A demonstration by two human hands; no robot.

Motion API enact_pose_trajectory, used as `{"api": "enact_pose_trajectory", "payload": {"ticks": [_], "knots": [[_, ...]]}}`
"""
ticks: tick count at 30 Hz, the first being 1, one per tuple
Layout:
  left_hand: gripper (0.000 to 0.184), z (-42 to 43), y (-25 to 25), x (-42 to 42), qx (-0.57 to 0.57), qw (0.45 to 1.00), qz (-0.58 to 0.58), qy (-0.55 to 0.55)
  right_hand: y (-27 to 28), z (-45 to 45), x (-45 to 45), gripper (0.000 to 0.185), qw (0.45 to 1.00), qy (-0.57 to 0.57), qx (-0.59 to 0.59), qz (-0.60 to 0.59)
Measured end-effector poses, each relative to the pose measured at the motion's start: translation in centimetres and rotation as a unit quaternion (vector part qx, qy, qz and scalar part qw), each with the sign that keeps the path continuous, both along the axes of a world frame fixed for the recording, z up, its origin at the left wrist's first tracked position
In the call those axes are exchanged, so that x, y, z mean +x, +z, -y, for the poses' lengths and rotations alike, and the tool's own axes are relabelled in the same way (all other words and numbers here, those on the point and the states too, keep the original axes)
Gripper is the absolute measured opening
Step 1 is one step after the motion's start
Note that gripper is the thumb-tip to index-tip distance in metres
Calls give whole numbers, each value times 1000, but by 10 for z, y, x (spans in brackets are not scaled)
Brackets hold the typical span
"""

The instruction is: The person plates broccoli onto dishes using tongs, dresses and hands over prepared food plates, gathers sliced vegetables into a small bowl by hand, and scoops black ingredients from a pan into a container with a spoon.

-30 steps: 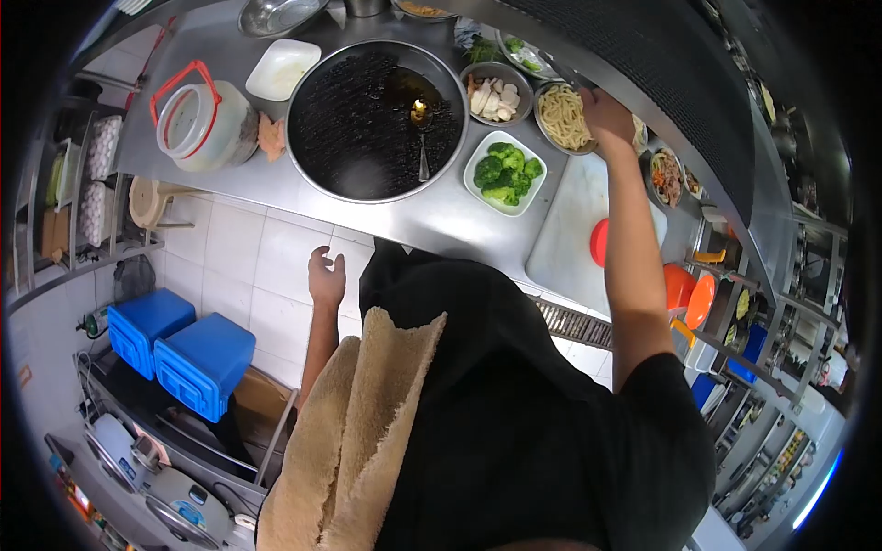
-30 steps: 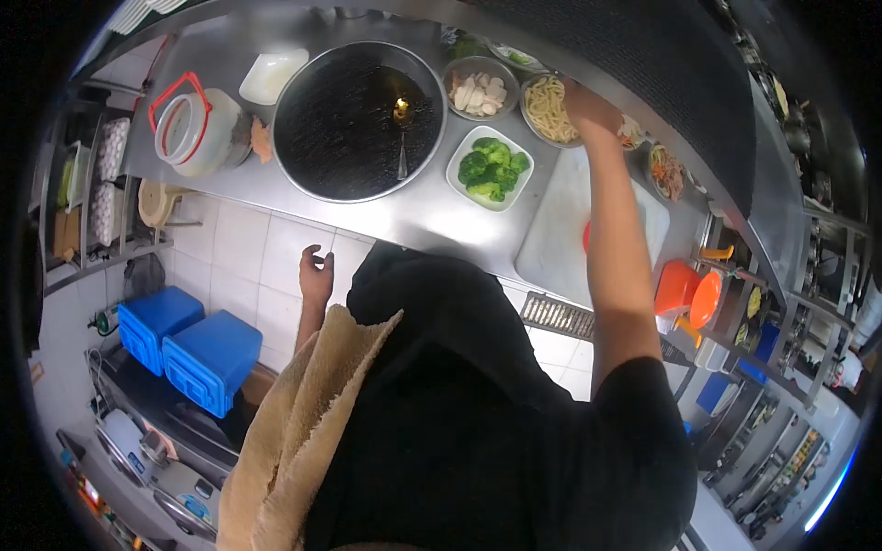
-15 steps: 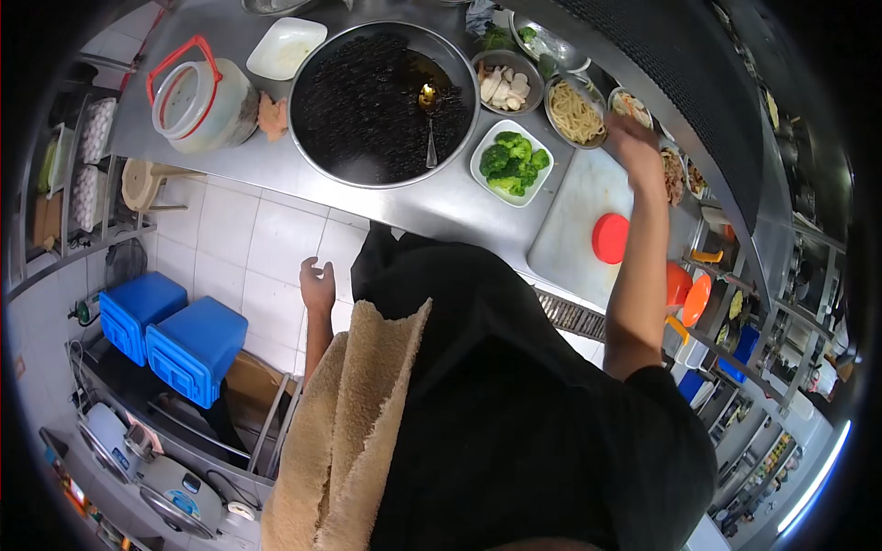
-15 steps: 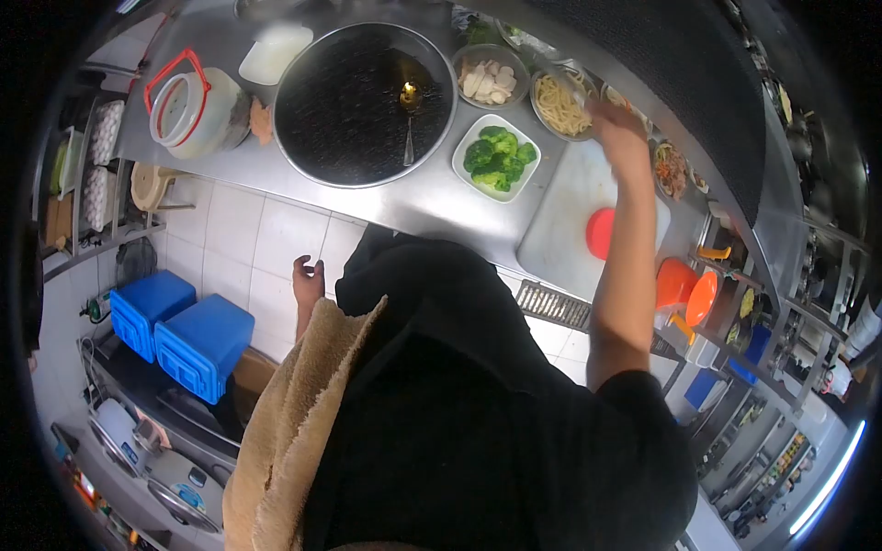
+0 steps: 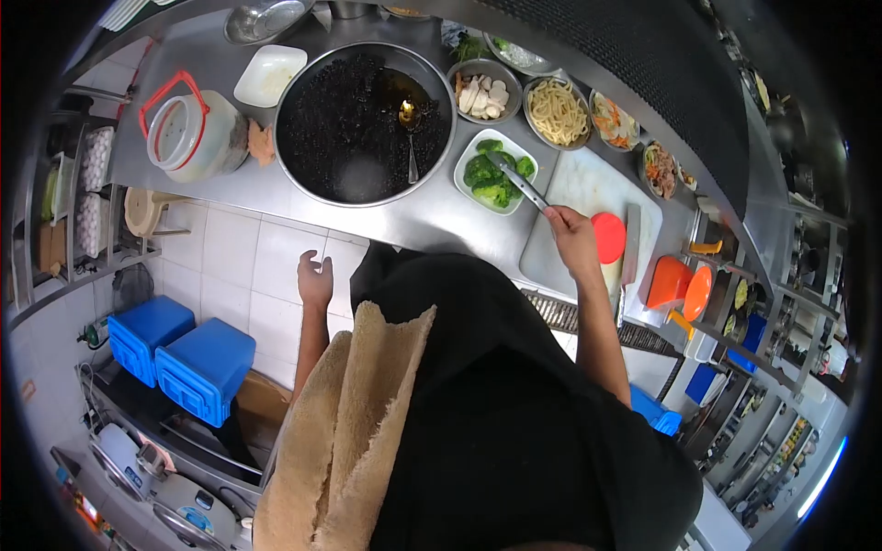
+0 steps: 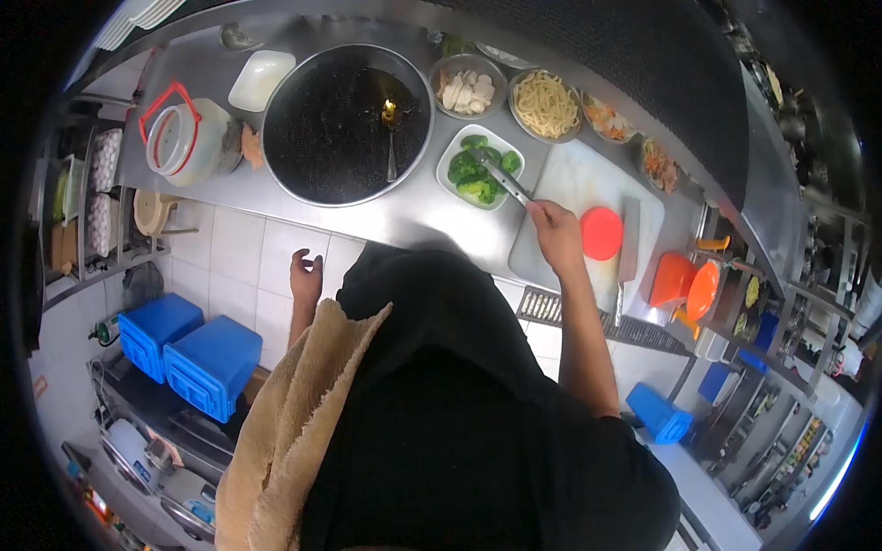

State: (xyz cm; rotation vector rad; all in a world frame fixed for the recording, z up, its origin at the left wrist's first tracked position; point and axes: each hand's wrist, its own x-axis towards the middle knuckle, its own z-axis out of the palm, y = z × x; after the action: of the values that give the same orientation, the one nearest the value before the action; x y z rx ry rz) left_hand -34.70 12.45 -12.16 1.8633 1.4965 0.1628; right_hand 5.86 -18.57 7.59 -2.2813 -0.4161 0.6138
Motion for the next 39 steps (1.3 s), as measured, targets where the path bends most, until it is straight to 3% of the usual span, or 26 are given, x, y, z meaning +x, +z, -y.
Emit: {"api": "enact_pose_trajectory", "payload": {"ticks": [3,6,8,10,12,16,20,23,25,27,30,32,36,39], "knots": [[44,5,3,-4,-9,1000,3,19,45,-8,14,30,999,28,-27,-8],[44,13,-1,-11,-30,999,3,34,78,-36,50,33,991,35,-82,97],[44,22,-3,-16,-29,999,-2,23,62,-65,105,41,963,87,-95,237],[44,30,-5,-18,-53,998,-9,10,34,-110,159,46,930,79,-137,331],[45,34,-4,-20,-102,995,-21,-2,-13,-150,212,49,881,77,-107,454],[43,39,24,-6,-161,981,-65,-83,-51,-196,250,47,893,132,-187,388],[33,38,39,17,-215,961,51,-169,-66,-166,247,45,912,56,-81,398],[29,36,97,69,-292,931,66,-211,2,-106,185,43,945,75,-49,316],[28,36,132,111,-339,905,88,-242,28,-58,125,40,977,15,-1,212],[28,39,153,147,-405,871,107,-255,62,-26,65,35,994,-5,-42,104],[39,51,116,190,-454,832,196,-253,32,18,15,33,997,-23,1,71],[41,64,112,219,-479,820,246,-194,22,29,-5,32,999,-38,2,27],[43,85,105,260,-488,813,299,-108,-4,39,-28,27,990,-27,-14,134],[41,98,69,278,-468,821,317,-81,-18,37,-36,26,982,1,-60,179]]}}
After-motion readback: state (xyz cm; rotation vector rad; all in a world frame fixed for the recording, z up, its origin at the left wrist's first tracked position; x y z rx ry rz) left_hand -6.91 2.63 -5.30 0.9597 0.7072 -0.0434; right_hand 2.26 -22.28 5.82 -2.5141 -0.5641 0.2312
